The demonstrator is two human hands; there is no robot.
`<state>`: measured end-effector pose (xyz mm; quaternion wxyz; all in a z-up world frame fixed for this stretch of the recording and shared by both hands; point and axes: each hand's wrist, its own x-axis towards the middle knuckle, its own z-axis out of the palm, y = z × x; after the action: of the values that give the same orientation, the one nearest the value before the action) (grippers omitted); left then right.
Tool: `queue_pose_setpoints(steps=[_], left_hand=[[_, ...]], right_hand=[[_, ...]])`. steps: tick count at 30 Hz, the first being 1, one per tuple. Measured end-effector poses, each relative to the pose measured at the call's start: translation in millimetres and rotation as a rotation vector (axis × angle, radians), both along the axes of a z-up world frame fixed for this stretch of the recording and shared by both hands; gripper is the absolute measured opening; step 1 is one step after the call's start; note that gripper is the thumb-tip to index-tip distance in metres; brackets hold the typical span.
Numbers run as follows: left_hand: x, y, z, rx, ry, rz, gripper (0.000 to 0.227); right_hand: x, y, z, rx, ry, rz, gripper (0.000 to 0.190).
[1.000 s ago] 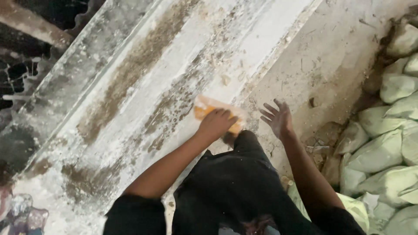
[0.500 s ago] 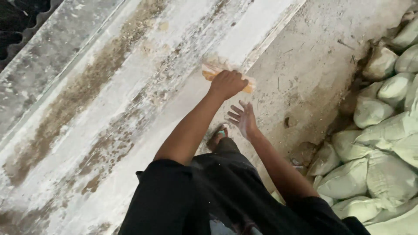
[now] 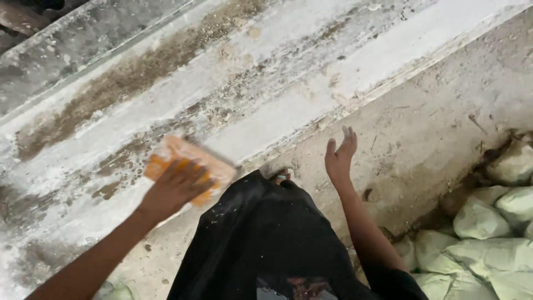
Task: Cleaning and preparing a molding surface using a sponge and scraper in a gypsum workshop.
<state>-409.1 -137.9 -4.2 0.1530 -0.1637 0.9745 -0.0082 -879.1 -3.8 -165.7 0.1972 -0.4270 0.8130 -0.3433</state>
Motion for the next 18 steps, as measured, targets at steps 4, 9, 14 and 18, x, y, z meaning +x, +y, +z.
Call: queue_pose_setpoints(steps=[4,9,14,18], left_hand=[[47,-40,-19,-0.047,-0.078,-0.093,0.085],[-91,-100,-46,0.064,0.204,-0.189,0.033],[-242,-124,-70,0.203,0.370,-0.113,0.025],[-248,-116,-34,0.111,0.252,-0.034,0.024]], right_hand=[[21,-72,3,-0.115,0.050,0.193,0.069],[49,-117,-6,0.132,0.293,-0.050,0.062],[31,-113,-25,0.048,0.282,-0.039,0.062],[0,-118,-31,-0.107,0.273,0.049,0.062]])
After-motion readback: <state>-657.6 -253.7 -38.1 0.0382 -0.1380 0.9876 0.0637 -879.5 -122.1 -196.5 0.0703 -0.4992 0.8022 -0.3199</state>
